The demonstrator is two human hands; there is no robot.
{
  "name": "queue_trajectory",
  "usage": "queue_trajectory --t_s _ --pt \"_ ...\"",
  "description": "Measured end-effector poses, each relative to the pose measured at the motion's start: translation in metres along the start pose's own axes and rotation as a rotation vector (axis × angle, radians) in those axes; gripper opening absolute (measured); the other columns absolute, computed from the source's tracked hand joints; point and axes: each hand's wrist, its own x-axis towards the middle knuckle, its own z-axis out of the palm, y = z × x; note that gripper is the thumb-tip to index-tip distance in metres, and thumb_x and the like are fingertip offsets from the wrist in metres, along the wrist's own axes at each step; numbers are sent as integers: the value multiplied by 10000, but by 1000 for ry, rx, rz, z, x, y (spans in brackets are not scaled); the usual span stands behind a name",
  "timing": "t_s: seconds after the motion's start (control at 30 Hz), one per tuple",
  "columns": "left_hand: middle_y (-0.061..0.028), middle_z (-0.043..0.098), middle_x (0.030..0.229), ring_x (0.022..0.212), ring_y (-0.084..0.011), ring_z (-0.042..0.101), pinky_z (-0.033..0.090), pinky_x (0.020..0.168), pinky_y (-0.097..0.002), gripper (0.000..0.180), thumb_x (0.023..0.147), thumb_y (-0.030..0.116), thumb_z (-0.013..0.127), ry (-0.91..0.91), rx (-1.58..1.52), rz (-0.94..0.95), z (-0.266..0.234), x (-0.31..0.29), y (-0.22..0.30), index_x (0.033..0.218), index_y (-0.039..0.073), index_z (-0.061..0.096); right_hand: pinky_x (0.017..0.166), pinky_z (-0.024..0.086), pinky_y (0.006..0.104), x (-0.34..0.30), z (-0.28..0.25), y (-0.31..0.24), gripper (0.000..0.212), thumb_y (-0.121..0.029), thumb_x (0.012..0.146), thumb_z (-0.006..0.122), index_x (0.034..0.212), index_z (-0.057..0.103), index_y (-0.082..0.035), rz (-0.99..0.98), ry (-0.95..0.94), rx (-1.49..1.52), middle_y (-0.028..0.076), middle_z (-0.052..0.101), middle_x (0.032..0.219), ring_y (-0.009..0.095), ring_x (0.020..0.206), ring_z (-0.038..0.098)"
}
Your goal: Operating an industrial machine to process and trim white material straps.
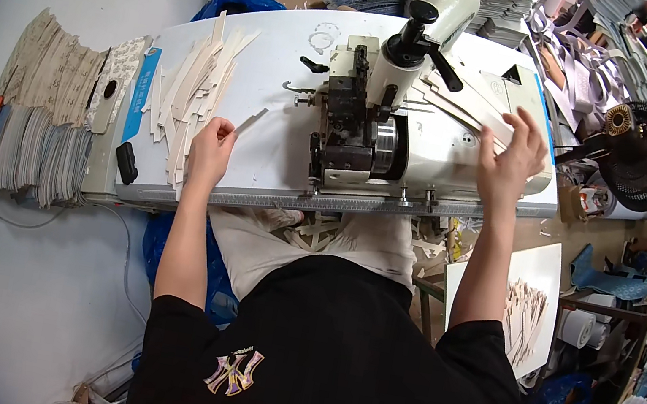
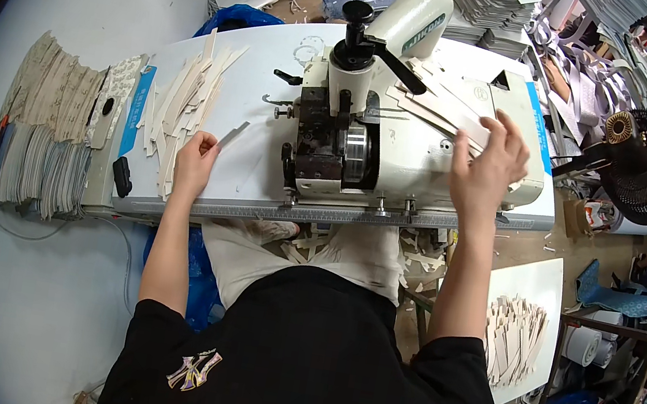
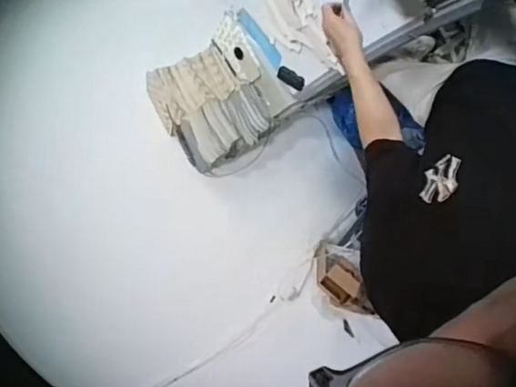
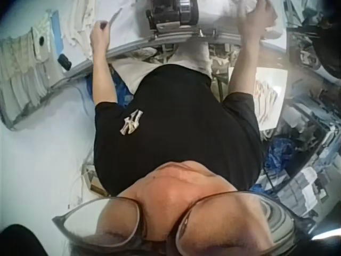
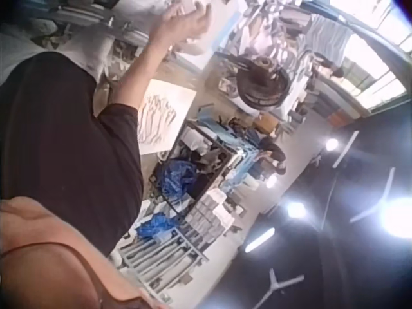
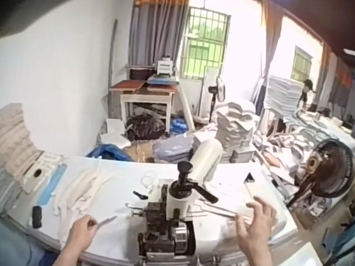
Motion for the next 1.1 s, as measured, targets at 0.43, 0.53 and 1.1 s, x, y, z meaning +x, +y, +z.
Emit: queue_trajectory --t_s 0.43,0.53,1.1 --pt "-98 675 1112 920 -304 713 574 832 -408 299 904 244 847 -135 4 580 4 4 177 1113 51 754 1122 334 464 -23 29 -85 223 -245 965 750 1114 717 -82 -232 -387 369 78 653 1361 313 1304 514" --pt "-96 675 1105 926 -313 713 575 818 -427 302 879 255 867 -92 12 675 23 8 184 1080 53 770 1100 345 469 -20 33 -77 205 -247 960 758 1067 714 -78 -219 -387 323 78 667 1317 310 1277 523" --pt "-56 675 1009 840 -163 636 540 752 -320 306 1046 306 704 -224 -450 148 14 -36 168 1136 15 742 970 456 390 -25 -90 -4 162 -94 931 789 920 634 -50 1 -145 580 103 648 1162 240 1129 559"
